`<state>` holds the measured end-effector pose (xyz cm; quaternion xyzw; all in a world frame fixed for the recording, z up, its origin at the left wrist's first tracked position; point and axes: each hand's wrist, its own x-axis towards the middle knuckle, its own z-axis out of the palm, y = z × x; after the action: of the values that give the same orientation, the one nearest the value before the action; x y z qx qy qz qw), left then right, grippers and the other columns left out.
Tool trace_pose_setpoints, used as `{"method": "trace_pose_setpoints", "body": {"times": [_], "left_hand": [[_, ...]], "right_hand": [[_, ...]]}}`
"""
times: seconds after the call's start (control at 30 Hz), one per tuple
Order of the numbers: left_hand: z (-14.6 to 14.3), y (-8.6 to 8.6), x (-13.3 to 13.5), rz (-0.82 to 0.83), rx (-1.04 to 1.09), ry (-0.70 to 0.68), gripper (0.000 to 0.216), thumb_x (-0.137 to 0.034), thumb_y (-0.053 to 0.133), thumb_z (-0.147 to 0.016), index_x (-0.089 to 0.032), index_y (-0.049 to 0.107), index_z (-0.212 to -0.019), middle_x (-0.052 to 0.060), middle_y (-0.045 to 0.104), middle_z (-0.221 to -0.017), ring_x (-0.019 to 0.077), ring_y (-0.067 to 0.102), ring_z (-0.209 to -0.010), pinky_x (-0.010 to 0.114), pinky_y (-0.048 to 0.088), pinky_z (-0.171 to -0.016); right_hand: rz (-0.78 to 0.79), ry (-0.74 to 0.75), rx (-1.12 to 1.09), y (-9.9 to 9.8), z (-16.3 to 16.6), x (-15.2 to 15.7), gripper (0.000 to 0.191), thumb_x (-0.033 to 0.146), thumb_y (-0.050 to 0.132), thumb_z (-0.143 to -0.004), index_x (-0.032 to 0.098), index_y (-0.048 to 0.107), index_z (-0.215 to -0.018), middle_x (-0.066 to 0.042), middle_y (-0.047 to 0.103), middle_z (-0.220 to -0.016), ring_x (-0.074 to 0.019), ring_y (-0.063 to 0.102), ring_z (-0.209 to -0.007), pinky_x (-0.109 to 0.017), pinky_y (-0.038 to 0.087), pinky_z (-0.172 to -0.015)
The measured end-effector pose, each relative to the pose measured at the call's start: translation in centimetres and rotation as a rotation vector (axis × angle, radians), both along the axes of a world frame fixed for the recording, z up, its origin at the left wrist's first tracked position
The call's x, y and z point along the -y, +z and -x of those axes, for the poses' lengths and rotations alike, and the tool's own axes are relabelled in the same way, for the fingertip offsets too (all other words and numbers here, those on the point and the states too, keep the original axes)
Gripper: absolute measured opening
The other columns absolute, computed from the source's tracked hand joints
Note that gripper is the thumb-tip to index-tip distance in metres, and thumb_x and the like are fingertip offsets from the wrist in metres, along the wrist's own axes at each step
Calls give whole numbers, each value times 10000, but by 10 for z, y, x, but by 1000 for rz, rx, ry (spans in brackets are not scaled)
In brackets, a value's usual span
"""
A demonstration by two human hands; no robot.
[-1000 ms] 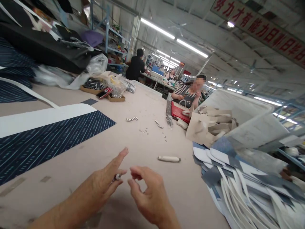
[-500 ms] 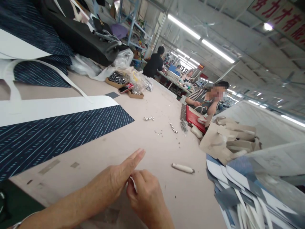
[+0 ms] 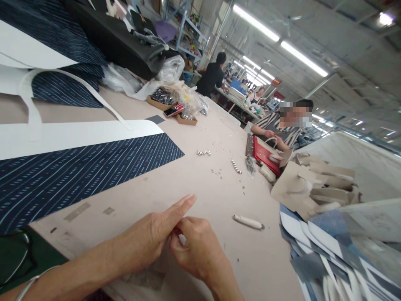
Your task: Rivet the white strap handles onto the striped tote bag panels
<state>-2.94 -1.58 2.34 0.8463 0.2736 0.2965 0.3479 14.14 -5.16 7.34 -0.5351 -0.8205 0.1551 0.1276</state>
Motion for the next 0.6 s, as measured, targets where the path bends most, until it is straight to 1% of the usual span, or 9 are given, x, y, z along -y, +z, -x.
{"method": "trace_pose_setpoints", "body": {"times": [0.13,0.2,0.27,0.33,0.43,0.47,0.53,0.57,0.6], "left_hand": [[2,-6,0,63,0,-30,1070,22,403,-771,-439,-84,-1605,46,409,-1633,210,620,-1300,387,559,-1058],[3,-10,1,82,15,-60,1058,21,395,-783,-443,-82,-1605,37,399,-1639,206,585,-1340,383,543,-1077],[1,-12,3,101,31,-87,1031,21,380,-801,-447,-59,-1608,24,390,-1645,187,554,-1371,363,517,-1107],[-1,-13,5,123,40,-58,975,5,367,-835,-435,-21,-1615,17,396,-1644,168,534,-1389,351,485,-1140],[1,-6,0,150,53,88,838,-66,353,-901,-365,67,-1629,37,468,-1598,158,556,-1364,345,474,-1148],[5,-1,-7,168,44,150,779,-95,342,-918,-334,127,-1628,46,542,-1537,152,619,-1281,330,506,-1109],[19,14,-29,214,-26,306,653,-149,310,-938,-280,322,-1578,42,692,-1329,136,718,-1002,288,580,-958],[30,23,-45,230,-90,403,588,-189,304,-952,-270,429,-1521,27,733,-1220,133,720,-893,274,591,-892],[44,32,-63,230,-161,504,529,-243,307,-967,-263,520,-1450,17,748,-1150,141,716,-857,275,589,-866]], "right_hand": [[-31,-18,46,-8,4,1,192,88,585,-728,123,704,-875,-113,766,-792,-240,714,-687,-301,466,-608],[-38,-16,41,-13,6,1,173,98,592,-708,122,704,-838,-121,759,-757,-248,705,-658,-307,447,-583],[-24,-33,1,-15,7,-2,157,108,589,-694,129,702,-801,-125,753,-730,-242,688,-620,-307,426,-562],[5,-81,-102,-16,6,-7,170,115,564,-707,138,702,-806,-117,756,-741,-219,673,-613,-294,421,-565],[65,-213,-337,-19,1,-15,206,132,513,-757,165,703,-831,-66,748,-757,-176,655,-644,-265,443,-610],[91,-262,-416,-23,-3,-17,187,154,517,-765,173,698,-810,-45,728,-716,-166,640,-630,-257,444,-608],[162,-379,-589,-36,-12,-22,126,236,566,-773,179,677,-754,-8,656,-590,-153,592,-550,-247,435,-561],[211,-450,-707,-46,-17,-25,146,303,599,-780,181,661,-729,8,612,-530,-147,563,-497,-245,428,-524],[266,-518,-837,-57,-21,-28,210,382,637,-776,181,656,-718,16,586,-499,-140,536,-453,-242,421,-487]]}}
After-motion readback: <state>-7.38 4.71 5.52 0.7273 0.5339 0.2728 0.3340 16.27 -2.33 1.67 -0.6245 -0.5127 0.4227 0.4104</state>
